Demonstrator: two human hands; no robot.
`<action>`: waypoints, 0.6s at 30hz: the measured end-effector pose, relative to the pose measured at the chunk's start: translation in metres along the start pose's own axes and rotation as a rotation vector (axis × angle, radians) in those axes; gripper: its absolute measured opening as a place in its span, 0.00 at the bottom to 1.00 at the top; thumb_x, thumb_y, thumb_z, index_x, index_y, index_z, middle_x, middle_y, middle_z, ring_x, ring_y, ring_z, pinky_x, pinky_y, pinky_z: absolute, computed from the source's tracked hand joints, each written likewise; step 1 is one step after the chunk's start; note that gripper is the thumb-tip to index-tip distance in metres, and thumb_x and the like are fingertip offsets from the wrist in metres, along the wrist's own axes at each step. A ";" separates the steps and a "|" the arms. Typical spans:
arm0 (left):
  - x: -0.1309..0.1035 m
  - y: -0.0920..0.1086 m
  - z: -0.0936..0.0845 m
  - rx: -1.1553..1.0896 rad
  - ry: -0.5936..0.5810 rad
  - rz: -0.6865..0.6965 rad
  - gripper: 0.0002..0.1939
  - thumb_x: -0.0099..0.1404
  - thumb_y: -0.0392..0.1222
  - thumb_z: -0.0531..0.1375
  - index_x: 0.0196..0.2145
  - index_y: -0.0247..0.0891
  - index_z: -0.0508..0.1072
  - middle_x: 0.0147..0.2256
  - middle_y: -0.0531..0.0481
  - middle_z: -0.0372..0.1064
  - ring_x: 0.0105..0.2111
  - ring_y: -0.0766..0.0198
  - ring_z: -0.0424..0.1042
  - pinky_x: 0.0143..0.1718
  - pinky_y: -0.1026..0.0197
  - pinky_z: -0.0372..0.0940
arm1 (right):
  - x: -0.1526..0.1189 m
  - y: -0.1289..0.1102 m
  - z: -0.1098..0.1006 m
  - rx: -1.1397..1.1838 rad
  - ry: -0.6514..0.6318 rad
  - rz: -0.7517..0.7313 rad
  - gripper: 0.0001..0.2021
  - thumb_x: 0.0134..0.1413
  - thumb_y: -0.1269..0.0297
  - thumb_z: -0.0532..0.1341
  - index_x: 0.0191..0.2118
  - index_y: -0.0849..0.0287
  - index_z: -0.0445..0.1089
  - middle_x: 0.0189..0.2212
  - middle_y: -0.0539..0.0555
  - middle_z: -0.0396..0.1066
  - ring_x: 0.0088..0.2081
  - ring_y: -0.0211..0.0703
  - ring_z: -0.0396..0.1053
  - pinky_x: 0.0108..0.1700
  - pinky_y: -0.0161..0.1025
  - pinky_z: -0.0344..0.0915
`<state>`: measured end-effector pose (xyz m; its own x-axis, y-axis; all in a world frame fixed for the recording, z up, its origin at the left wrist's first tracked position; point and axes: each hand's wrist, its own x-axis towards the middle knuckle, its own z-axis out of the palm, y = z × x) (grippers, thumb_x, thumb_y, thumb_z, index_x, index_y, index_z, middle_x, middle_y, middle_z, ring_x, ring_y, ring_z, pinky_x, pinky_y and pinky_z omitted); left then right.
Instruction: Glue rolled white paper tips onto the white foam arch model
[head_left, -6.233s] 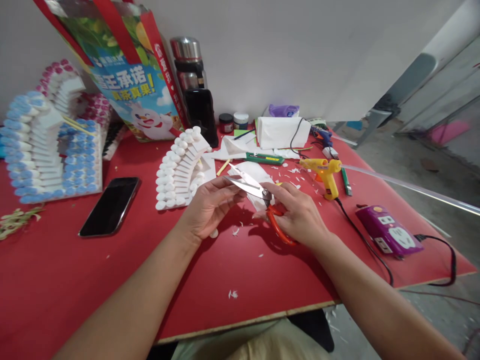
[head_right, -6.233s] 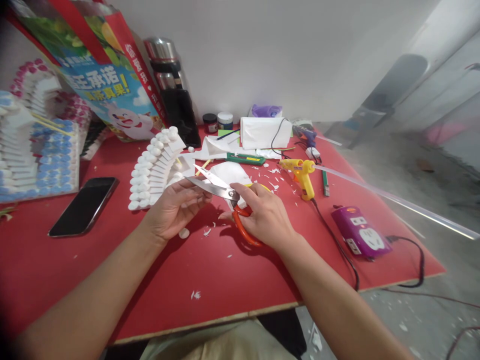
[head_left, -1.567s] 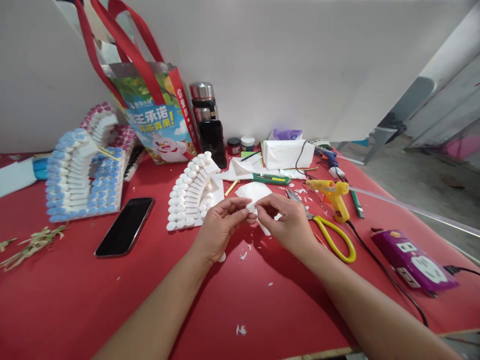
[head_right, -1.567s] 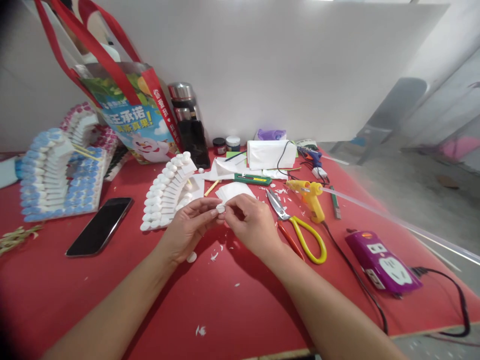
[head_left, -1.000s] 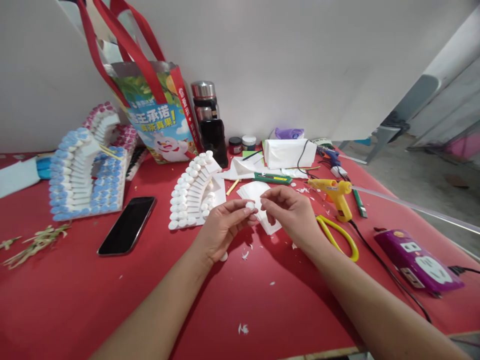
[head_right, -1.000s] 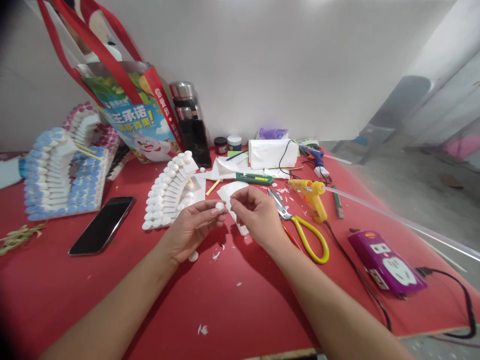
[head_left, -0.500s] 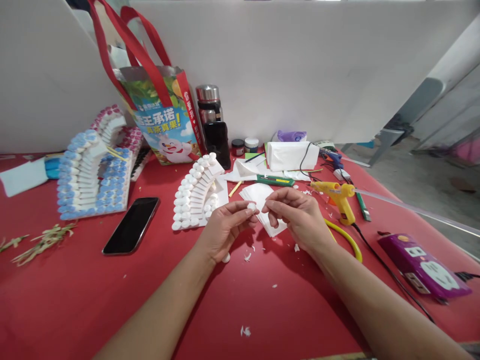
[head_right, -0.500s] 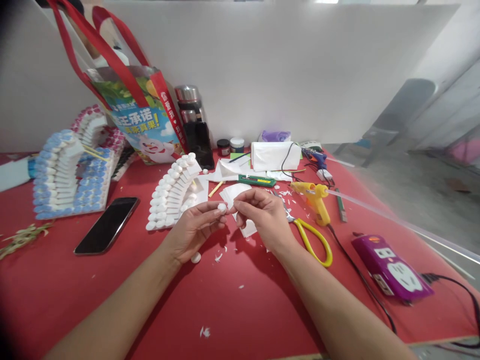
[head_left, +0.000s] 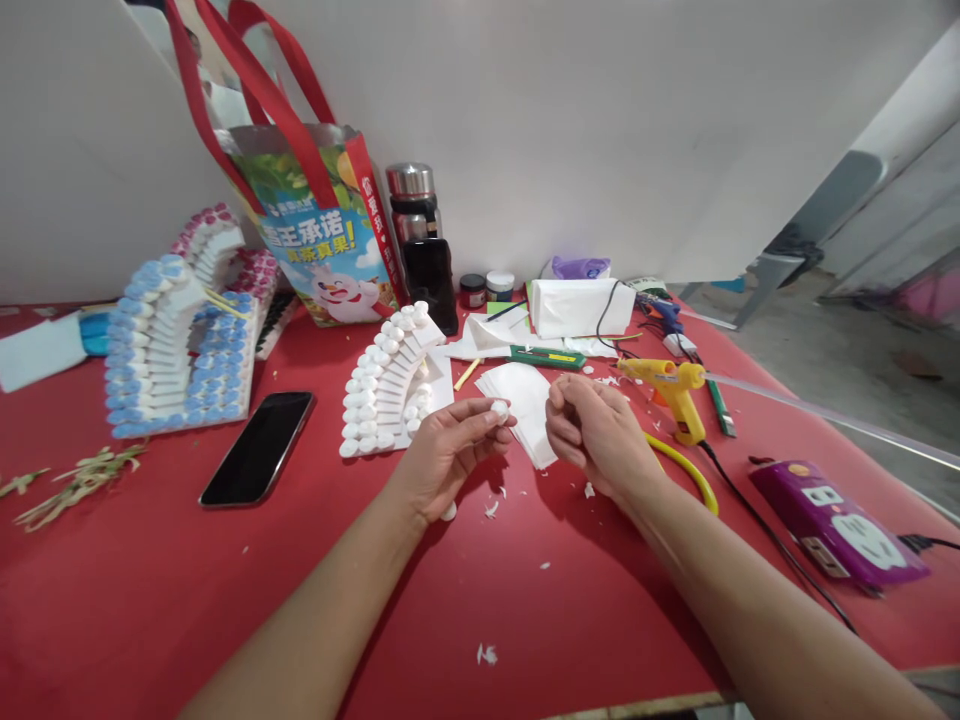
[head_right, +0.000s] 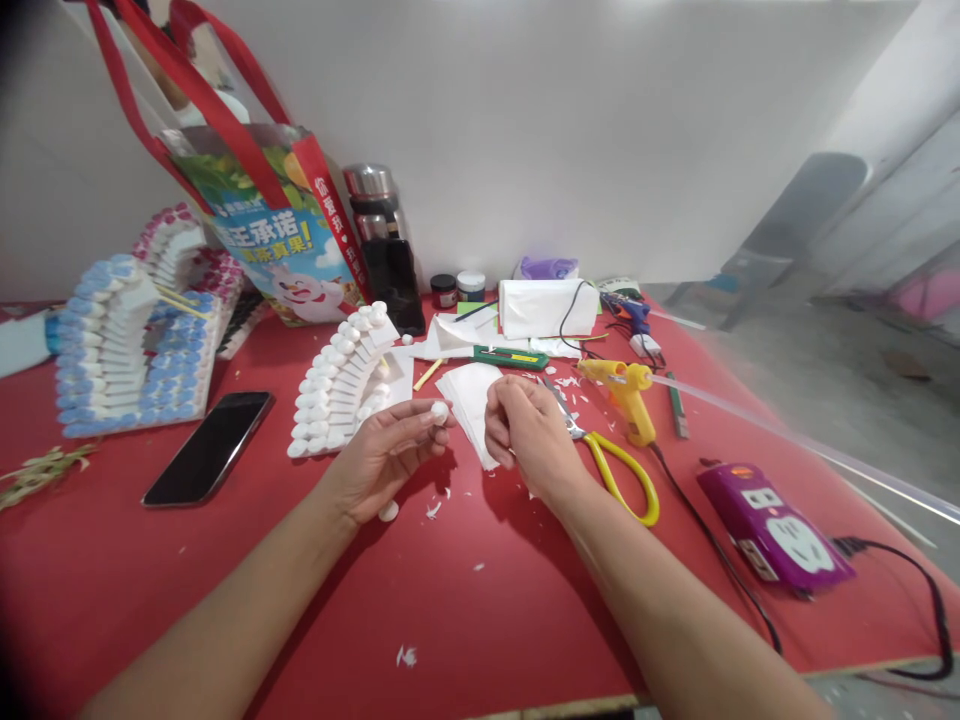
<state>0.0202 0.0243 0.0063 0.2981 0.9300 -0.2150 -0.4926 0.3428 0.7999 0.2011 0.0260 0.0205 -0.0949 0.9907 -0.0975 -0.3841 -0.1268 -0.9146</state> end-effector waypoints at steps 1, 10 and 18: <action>0.000 0.000 0.000 0.001 0.000 0.003 0.10 0.56 0.36 0.73 0.37 0.32 0.82 0.35 0.46 0.79 0.30 0.69 0.76 0.36 0.67 0.73 | 0.000 0.000 0.000 -0.013 -0.002 -0.005 0.17 0.62 0.62 0.59 0.22 0.57 0.61 0.10 0.42 0.53 0.09 0.29 0.49 0.12 0.30 0.44; -0.003 0.000 0.003 0.091 0.000 0.096 0.11 0.56 0.36 0.73 0.39 0.34 0.82 0.35 0.48 0.79 0.31 0.68 0.77 0.39 0.65 0.73 | 0.001 0.008 -0.003 -0.348 -0.085 -0.245 0.06 0.56 0.63 0.68 0.35 0.60 0.74 0.25 0.48 0.73 0.24 0.33 0.67 0.27 0.33 0.64; -0.004 -0.004 0.001 0.303 0.017 0.215 0.12 0.58 0.41 0.73 0.40 0.38 0.81 0.34 0.50 0.78 0.35 0.66 0.76 0.44 0.62 0.71 | 0.000 0.012 0.000 -0.556 -0.050 -0.280 0.07 0.54 0.63 0.68 0.36 0.60 0.76 0.30 0.53 0.78 0.30 0.41 0.74 0.32 0.37 0.69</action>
<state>0.0214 0.0197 0.0045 0.1986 0.9796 -0.0310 -0.2771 0.0865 0.9569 0.1966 0.0245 0.0098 -0.1077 0.9774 0.1819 0.1338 0.1956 -0.9715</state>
